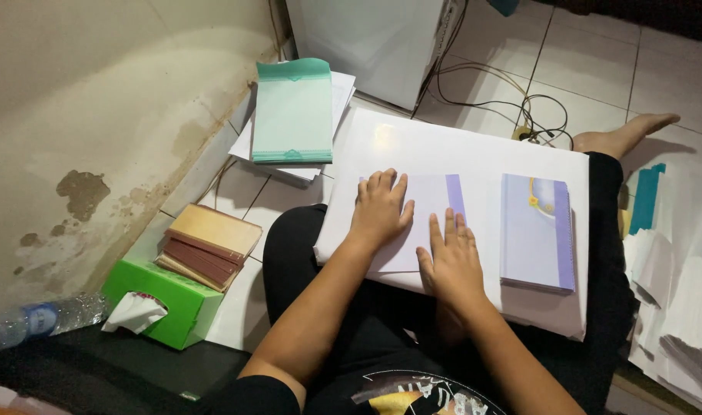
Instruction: The person sits on the floor and folds a light green paper cover around a stack of pages, then folds a purple paper cover around another stack. The person smooths the folded covers and places them on a white board.
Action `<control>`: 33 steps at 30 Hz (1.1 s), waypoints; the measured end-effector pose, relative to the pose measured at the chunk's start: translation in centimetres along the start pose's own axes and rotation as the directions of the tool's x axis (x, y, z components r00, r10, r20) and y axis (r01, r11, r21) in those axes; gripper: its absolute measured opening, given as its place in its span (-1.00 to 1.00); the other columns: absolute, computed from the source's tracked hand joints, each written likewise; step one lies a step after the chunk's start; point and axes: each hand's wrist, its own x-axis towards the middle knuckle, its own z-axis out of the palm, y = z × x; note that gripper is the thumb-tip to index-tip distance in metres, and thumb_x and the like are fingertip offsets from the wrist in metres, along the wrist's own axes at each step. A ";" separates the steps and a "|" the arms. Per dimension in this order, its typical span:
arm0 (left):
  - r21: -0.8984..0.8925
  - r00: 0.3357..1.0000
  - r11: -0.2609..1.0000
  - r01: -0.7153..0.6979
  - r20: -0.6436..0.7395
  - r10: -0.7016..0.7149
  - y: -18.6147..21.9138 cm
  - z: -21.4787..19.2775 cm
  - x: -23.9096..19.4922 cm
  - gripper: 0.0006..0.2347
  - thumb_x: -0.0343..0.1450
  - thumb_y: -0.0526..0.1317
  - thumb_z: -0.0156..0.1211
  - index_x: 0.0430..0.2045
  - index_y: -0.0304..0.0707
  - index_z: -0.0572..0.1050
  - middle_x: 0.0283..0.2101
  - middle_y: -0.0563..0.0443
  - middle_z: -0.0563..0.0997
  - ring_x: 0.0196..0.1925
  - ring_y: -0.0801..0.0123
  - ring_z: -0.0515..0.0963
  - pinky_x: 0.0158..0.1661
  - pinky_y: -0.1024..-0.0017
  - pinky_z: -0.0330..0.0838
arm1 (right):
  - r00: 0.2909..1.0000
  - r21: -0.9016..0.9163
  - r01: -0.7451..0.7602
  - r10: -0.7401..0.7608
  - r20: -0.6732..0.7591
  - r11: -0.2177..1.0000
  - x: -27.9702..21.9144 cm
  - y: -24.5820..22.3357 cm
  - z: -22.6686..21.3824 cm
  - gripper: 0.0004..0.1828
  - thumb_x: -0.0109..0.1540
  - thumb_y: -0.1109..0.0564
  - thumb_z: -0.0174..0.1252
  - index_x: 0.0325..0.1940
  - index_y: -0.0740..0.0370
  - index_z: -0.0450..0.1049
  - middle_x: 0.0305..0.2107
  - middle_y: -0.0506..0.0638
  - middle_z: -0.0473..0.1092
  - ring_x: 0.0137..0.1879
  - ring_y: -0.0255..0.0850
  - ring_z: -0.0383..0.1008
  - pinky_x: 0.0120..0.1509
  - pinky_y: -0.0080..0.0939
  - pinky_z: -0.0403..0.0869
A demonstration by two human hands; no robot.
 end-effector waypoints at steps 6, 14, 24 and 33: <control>0.045 0.994 0.997 -0.056 0.093 0.052 -0.1 2.4 -1.0 -0.53 0.55 -0.06 -0.17 0.30 -0.38 0.32 0.34 -0.38 0.32 0.42 -0.10 0.22 0.27 0.03 0.05 | 0.994 0.035 -0.095 0.097 -0.055 0.995 -0.1 -0.4 0.2 -0.16 0.39 -0.32 -0.26 0.58 0.27 -0.05 0.49 0.40 -0.13 0.63 0.19 -0.25 0.62 0.16 -0.23; -0.063 0.931 0.998 0.002 0.365 0.021 3.9 0.1 -4.3 -0.50 0.56 -0.14 -0.28 0.40 -0.52 0.10 0.48 -0.43 0.14 0.55 -0.19 0.02 0.42 -0.12 -0.23 | 0.974 -0.015 -0.041 0.036 -0.226 0.999 -0.2 -0.3 1.2 -0.23 0.36 -0.19 -0.15 0.52 0.36 0.08 0.42 0.46 0.02 0.59 0.26 -0.06 0.58 0.20 -0.04; -0.025 0.928 0.998 0.063 0.369 -0.050 1.6 2.1 0.1 -0.47 0.58 -0.04 -0.43 0.44 -0.41 0.03 0.52 -0.34 0.04 0.59 -0.07 -0.08 0.43 -0.18 -0.39 | 0.980 0.015 -0.055 0.057 -0.193 0.998 -0.2 -0.6 0.6 -0.24 0.36 -0.18 -0.17 0.52 0.35 0.07 0.43 0.46 0.00 0.59 0.25 -0.09 0.59 0.21 -0.08; 0.005 0.896 0.999 -0.033 0.442 0.027 3.7 0.4 -4.7 -0.45 0.58 -0.02 -0.37 0.45 -0.39 0.01 0.54 -0.31 0.01 0.58 -0.06 -0.06 0.44 -0.16 -0.32 | 0.979 0.029 -0.057 0.062 -0.195 0.998 -0.2 -0.4 0.9 -0.23 0.35 -0.16 -0.14 0.53 0.35 0.06 0.43 0.46 0.01 0.59 0.26 -0.08 0.59 0.20 -0.09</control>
